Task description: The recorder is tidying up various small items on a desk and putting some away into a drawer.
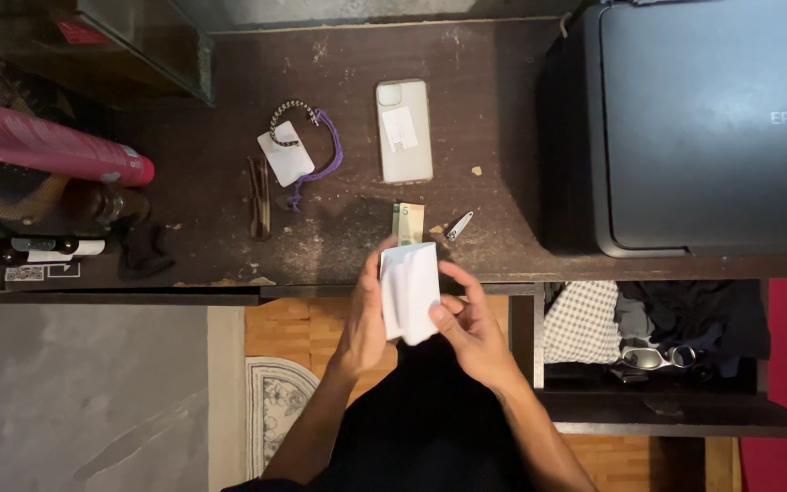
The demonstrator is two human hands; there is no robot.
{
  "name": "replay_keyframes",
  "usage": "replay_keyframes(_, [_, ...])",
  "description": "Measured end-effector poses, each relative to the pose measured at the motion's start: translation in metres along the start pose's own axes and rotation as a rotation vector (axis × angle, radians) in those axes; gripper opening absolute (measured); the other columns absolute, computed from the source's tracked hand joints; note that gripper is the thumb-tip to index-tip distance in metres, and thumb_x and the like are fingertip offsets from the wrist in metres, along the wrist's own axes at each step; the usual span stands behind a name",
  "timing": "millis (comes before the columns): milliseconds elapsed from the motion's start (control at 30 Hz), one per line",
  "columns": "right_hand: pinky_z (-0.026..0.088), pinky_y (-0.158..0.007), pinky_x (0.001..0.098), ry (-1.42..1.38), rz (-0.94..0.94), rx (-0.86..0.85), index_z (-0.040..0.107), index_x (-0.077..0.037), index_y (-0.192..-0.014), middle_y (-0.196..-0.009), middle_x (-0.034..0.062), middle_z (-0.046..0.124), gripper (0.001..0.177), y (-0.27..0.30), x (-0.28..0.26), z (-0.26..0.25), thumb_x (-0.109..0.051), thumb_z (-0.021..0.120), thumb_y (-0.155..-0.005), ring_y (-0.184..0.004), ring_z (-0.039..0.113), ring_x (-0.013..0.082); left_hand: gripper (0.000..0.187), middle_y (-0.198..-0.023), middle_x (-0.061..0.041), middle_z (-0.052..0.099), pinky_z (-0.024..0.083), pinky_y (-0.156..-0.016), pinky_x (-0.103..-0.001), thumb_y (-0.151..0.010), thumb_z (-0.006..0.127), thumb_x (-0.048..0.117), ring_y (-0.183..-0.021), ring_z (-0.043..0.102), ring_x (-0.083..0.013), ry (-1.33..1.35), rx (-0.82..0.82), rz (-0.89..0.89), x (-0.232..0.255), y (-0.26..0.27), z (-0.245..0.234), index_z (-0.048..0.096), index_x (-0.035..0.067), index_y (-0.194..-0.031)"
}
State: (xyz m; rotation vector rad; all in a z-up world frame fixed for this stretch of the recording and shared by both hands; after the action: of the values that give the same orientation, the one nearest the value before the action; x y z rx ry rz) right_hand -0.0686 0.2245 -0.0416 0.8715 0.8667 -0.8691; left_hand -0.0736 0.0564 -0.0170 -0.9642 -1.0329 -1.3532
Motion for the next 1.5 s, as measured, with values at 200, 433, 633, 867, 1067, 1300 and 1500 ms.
replay_keyframes(200, [0.054, -0.097, 0.0310, -0.095, -0.071, -0.153, 0.028, -0.006, -0.160, -0.149, 0.0103, 0.055, 0.069, 0.011, -0.001, -0.010, -0.037, 0.051, -0.103, -0.109, 0.067, 0.0176, 0.068, -0.132, -0.017, 0.059, 0.053, -0.095, -0.029, -0.105, 0.057, 0.020, -0.112, 0.061, -0.0199, -0.282, 0.106, -0.022, 0.000, 0.003, 0.010, 0.024, 0.004, -0.162])
replay_keyframes(433, [0.056, -0.085, 0.0326, 0.140, 0.046, 0.337, 0.074, 0.009, -0.120, -0.104, 0.0164, 0.077, 0.040, 0.016, 0.017, -0.033, -0.029, 0.064, -0.109, -0.091, 0.069, 0.0181, 0.056, -0.129, -0.017, 0.062, 0.053, -0.098, -0.032, -0.102, 0.066, 0.011, -0.115, 0.064, -0.0233, -0.444, 0.142, 0.148, 0.007, 0.009, 0.019, 0.039, 0.003, -0.150])
replay_keyframes(633, [0.057, -0.077, 0.0292, -0.405, 0.062, 0.320, 0.069, -0.003, -0.109, -0.098, 0.0040, 0.075, 0.021, 0.016, 0.002, -0.034, -0.020, 0.066, -0.095, -0.086, 0.070, 0.0124, 0.022, -0.117, -0.015, 0.067, 0.058, -0.090, -0.032, -0.096, 0.071, 0.006, -0.110, 0.068, -0.0290, -0.663, -0.025, 0.253, 0.031, 0.004, 0.028, 0.073, 0.010, -0.118])
replay_keyframes(867, [0.054, -0.071, 0.0251, 0.157, 0.060, 0.353, 0.074, 0.003, -0.112, -0.092, 0.0034, 0.076, 0.028, 0.046, 0.007, -0.065, -0.022, 0.070, -0.099, -0.080, 0.064, 0.0076, 0.040, -0.121, -0.014, 0.069, 0.059, -0.083, -0.030, -0.082, 0.078, 0.001, -0.105, 0.070, -0.0224, -0.537, -0.434, -0.079, 0.013, 0.001, 0.042, 0.073, 0.010, -0.121])
replay_keyframes(1067, [0.056, -0.068, 0.0226, 0.034, -0.040, 0.496, 0.054, -0.010, -0.126, -0.097, 0.0014, 0.075, 0.037, 0.080, -0.033, -0.077, -0.016, 0.069, -0.093, -0.082, 0.068, 0.0069, 0.054, -0.124, -0.009, 0.070, 0.059, -0.085, -0.029, -0.080, 0.080, -0.003, -0.105, 0.068, -0.0141, -0.276, -0.511, -0.343, -0.030, 0.009, 0.091, 0.066, 0.005, -0.132])
replay_keyframes(1300, [0.037, -0.058, 0.0206, 0.170, 0.024, 0.572, 0.079, -0.003, -0.119, -0.078, -0.0007, 0.058, 0.025, 0.161, 0.014, -0.159, -0.004, 0.078, -0.094, -0.067, 0.045, 0.0071, 0.076, -0.126, -0.015, 0.069, 0.058, -0.089, -0.033, -0.078, 0.083, -0.001, -0.108, 0.068, -0.0179, -0.238, -0.711, -0.432, -0.051, 0.017, 0.158, 0.052, 0.007, -0.147])
replay_keyframes(1500, [0.044, -0.063, 0.0210, 0.141, -0.004, 0.874, 0.073, -0.004, -0.120, -0.088, -0.0024, 0.066, 0.028, 0.245, 0.004, -0.270, -0.002, 0.073, -0.092, -0.074, 0.056, 0.0055, 0.078, -0.130, -0.026, 0.059, 0.051, -0.099, -0.045, -0.085, 0.083, 0.027, -0.114, 0.061, -0.0372, -0.698, -0.471, -0.160, -0.098, 0.023, 0.193, 0.045, 0.002, -0.149])
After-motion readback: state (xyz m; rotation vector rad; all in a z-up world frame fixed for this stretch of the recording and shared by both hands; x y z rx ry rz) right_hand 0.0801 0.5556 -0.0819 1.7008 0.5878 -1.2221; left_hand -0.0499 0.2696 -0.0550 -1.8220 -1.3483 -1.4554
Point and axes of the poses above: each hand's wrist, its own y-axis away from the middle knuckle, its own z-axis out of the palm, x = y × z, the point moved 4 cm from there along -y, towards the middle knuckle
